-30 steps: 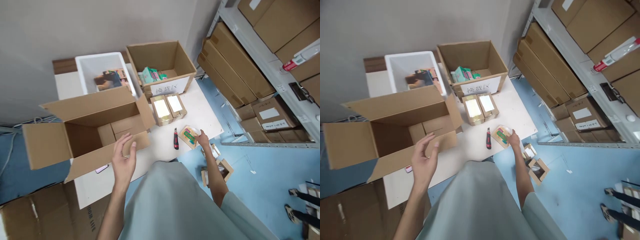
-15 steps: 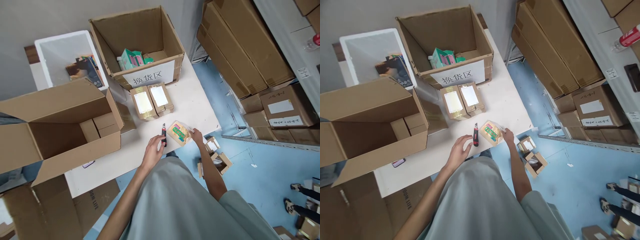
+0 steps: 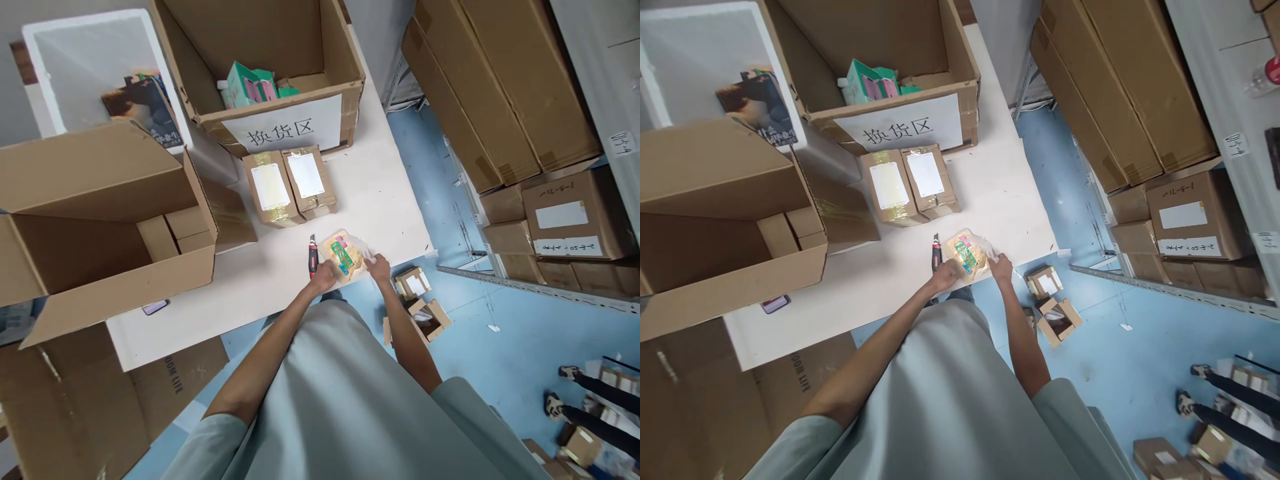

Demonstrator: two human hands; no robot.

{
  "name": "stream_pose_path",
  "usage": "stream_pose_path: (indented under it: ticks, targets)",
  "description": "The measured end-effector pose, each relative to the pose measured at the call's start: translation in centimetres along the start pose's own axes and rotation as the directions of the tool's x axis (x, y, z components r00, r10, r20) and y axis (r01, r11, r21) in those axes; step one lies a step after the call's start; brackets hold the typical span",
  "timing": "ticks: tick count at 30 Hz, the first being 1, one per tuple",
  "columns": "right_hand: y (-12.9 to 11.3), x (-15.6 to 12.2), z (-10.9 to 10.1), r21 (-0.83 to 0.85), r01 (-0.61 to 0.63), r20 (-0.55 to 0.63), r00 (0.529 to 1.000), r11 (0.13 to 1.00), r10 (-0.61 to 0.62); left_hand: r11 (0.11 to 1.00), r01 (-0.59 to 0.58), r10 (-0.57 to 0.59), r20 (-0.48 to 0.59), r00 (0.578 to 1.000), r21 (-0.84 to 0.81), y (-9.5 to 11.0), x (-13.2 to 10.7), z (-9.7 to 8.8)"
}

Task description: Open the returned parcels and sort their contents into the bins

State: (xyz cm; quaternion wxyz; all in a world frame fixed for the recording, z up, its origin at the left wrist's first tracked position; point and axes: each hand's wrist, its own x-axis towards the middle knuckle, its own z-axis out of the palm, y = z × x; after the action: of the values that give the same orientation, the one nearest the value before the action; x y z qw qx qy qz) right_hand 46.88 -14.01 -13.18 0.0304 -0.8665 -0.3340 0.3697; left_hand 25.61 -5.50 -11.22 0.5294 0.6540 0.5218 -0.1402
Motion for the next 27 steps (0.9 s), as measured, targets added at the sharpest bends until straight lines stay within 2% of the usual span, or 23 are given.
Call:
stream_pose_path:
  ticks: [4,6,8,10,12,13,14,16,17,18,19,21,23,27]
  targets:
    - [-1.1,-1.0,0.8,0.138,0.012,0.067,0.998,0.99,-0.021,0.998,-0.051,0.052,-0.025,0.998,0.043,0.3,0.2,0.3]
    - [-1.9,-1.8,0.7,0.182,0.041,0.062,0.997,0.982,-0.053,0.995,-0.076,0.078,-0.027,0.997,0.061,0.2,0.0,0.0]
    - [-2.9,-2.5,-0.1,0.232,0.09,-0.006,0.996,0.969,-0.091,0.994,-0.09,0.091,-0.023,0.996,0.066,0.2,-0.2,-0.2]
    - [-3.8,-3.3,-1.5,0.292,0.185,-0.122,0.98,0.938,-0.155,0.994,-0.091,0.093,-0.026,0.995,0.059,0.5,-0.7,-0.7]
    - [-4.8,-4.1,-3.4,0.351,0.322,-0.235,0.939,0.879,-0.25,0.99,-0.13,0.134,-0.081,0.988,0.046,1.2,-1.8,-1.6]
    - [-5.3,-4.5,-4.4,0.376,0.39,-0.269,0.914,0.84,-0.304,0.98,-0.193,0.198,-0.136,0.971,0.046,1.7,-2.5,-2.4]
    - [-5.9,-5.1,-5.3,0.405,0.448,-0.284,0.89,0.797,-0.356,0.959,-0.278,0.284,-0.203,0.937,0.055,2.3,-3.4,-3.3]
    - [-7.2,-6.3,-7.0,0.479,0.525,-0.263,0.851,0.703,-0.455,0.85,-0.51,0.524,-0.318,0.79,0.132,3.7,-5.5,-5.6]
    - [-8.0,-7.0,-7.8,0.519,0.547,-0.238,0.831,0.657,-0.503,0.79,-0.586,0.61,-0.327,0.722,0.179,4.3,-6.6,-6.9]
    - [-8.7,-7.7,-8.4,0.556,0.562,-0.214,0.809,0.613,-0.548,0.741,-0.635,0.669,-0.313,0.674,0.217,4.9,-7.8,-8.2]
    - [-9.5,-8.5,-9.0,0.586,0.573,-0.198,0.787,0.573,-0.585,0.708,-0.663,0.705,-0.293,0.646,0.243,5.5,-8.9,-9.4]
    - [-11.1,-10.0,-10.0,0.626,0.587,-0.197,0.756,0.514,-0.624,0.679,-0.689,0.733,-0.283,0.618,0.254,6.2,-10.9,-11.8]
    - [-12.7,-11.5,-10.6,0.651,0.583,-0.214,0.756,0.487,-0.619,0.677,-0.693,0.73,-0.346,0.589,0.248,6.3,-12.9,-13.7]
    - [-15.9,-13.9,-10.5,0.702,0.563,-0.246,0.766,0.436,-0.595,0.651,-0.73,0.712,-0.499,0.494,0.206,4.9,-16.6,-16.4]
